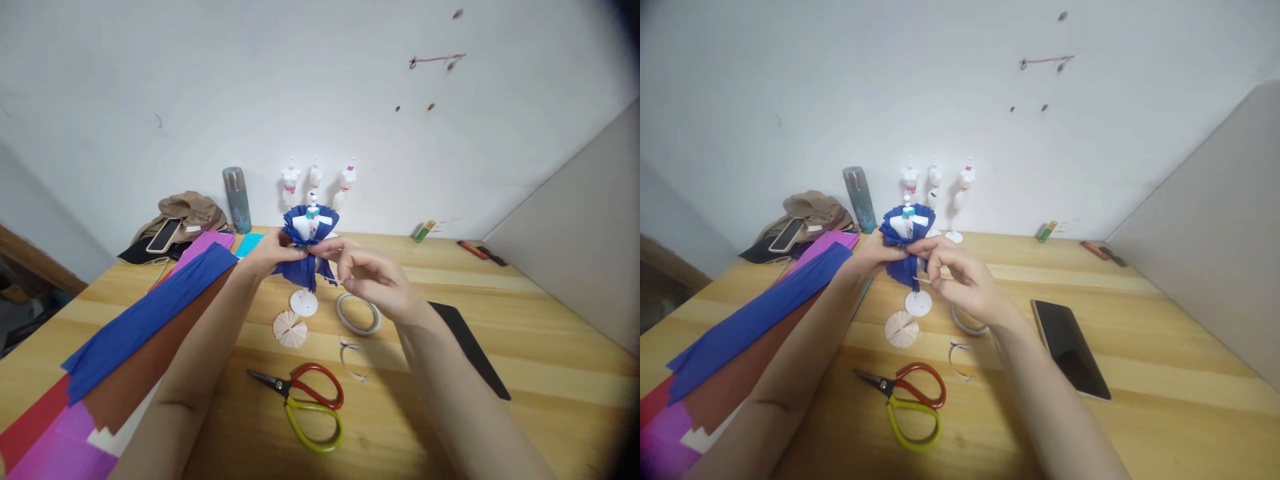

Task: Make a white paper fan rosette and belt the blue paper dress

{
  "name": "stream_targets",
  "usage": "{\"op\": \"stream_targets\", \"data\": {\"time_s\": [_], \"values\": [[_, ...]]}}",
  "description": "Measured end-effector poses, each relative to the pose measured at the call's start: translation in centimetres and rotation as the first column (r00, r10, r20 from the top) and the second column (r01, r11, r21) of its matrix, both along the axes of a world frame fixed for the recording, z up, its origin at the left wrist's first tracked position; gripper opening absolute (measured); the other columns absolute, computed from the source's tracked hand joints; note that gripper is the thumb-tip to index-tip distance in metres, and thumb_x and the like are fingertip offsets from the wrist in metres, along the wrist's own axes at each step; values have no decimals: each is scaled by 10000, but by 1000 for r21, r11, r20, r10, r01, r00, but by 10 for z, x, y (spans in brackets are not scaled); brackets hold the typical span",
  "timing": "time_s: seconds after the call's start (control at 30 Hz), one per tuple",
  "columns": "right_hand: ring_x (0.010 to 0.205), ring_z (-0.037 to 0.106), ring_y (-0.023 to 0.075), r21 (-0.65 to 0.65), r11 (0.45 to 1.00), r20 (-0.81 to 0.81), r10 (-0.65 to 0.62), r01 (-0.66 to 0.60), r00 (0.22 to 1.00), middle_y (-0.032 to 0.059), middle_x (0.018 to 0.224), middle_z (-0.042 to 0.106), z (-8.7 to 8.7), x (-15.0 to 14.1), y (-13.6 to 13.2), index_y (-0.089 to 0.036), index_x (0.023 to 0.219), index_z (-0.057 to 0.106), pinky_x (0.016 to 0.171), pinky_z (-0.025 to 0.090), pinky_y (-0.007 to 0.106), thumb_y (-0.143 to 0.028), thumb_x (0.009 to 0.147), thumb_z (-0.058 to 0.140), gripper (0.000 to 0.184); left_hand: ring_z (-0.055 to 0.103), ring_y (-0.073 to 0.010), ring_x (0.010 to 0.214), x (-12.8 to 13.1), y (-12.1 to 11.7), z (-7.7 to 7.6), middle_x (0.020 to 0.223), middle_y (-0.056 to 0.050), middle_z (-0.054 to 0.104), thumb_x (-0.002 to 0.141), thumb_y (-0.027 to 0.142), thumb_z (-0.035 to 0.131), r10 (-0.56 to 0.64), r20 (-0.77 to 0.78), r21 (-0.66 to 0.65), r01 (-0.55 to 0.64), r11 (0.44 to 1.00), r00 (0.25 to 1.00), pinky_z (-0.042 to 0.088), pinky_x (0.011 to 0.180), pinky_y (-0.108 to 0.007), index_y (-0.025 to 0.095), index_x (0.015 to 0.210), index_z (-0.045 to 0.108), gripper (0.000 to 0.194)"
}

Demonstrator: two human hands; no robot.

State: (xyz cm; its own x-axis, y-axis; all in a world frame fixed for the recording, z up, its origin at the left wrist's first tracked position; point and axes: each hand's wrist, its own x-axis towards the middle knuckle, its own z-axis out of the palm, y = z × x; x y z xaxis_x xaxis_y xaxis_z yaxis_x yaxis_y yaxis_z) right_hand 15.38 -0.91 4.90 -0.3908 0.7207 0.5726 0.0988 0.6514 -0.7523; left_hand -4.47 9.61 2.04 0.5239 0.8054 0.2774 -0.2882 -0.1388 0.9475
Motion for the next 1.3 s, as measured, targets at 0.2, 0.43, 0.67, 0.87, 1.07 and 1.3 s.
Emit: {"op": "stream_targets", "data": {"time_s": [0.2,0.43,0.67,0.87,1.07,1.3], "values": [[1160,607,272,-26,999,11,35,-35,999,69,1217,692,4,6,-1,-229,697,581,966,486,474,-349,883,645,231,707,-241,854,4,-6,3,875,-59,761,578,229,861,0,29,-11,0,1000,1000,546,839,-354,146,931,753,378],[1055,668,245,-71,995,-80,71,-76,994,46,979,711,8,18,-4,-240,770,600,928,528,439,-360,904,647,187,708,-243,755,10,-11,4,813,-76,764,551,250,845,-25,36,-109,29,994,999,556,746,-366,128,855,758,339],[727,566,190,301,894,141,-386,332,912,18,767,589,12,8,-1,-242,779,553,678,448,344,-275,920,582,147,700,-231,734,15,-13,4,780,-64,747,555,280,842,-43,12,-87,44,995,999,543,754,-365,137,814,740,313],[693,512,190,543,749,250,-575,378,779,21,748,522,8,4,2,-236,792,513,652,392,341,-184,928,518,146,678,-223,768,15,-17,6,780,-51,731,580,279,832,-58,6,-69,58,996,998,515,750,-342,144,799,738,273],[735,515,209,757,570,302,-739,320,602,42,742,557,7,2,4,-217,783,570,726,362,374,-173,976,464,225,638,-189,716,17,-17,5,726,-33,687,589,264,821,-81,24,-75,83,994,996,488,750,-332,133,769,718,245],[705,486,195,830,523,355,-763,194,540,39,716,570,8,3,3,-197,758,605,758,371,362,-116,957,481,248,631,-180,746,18,-18,7,757,-32,687,577,248,823,-53,15,-105,54,993,998,482,735,-306,132,801,702,280]]}}
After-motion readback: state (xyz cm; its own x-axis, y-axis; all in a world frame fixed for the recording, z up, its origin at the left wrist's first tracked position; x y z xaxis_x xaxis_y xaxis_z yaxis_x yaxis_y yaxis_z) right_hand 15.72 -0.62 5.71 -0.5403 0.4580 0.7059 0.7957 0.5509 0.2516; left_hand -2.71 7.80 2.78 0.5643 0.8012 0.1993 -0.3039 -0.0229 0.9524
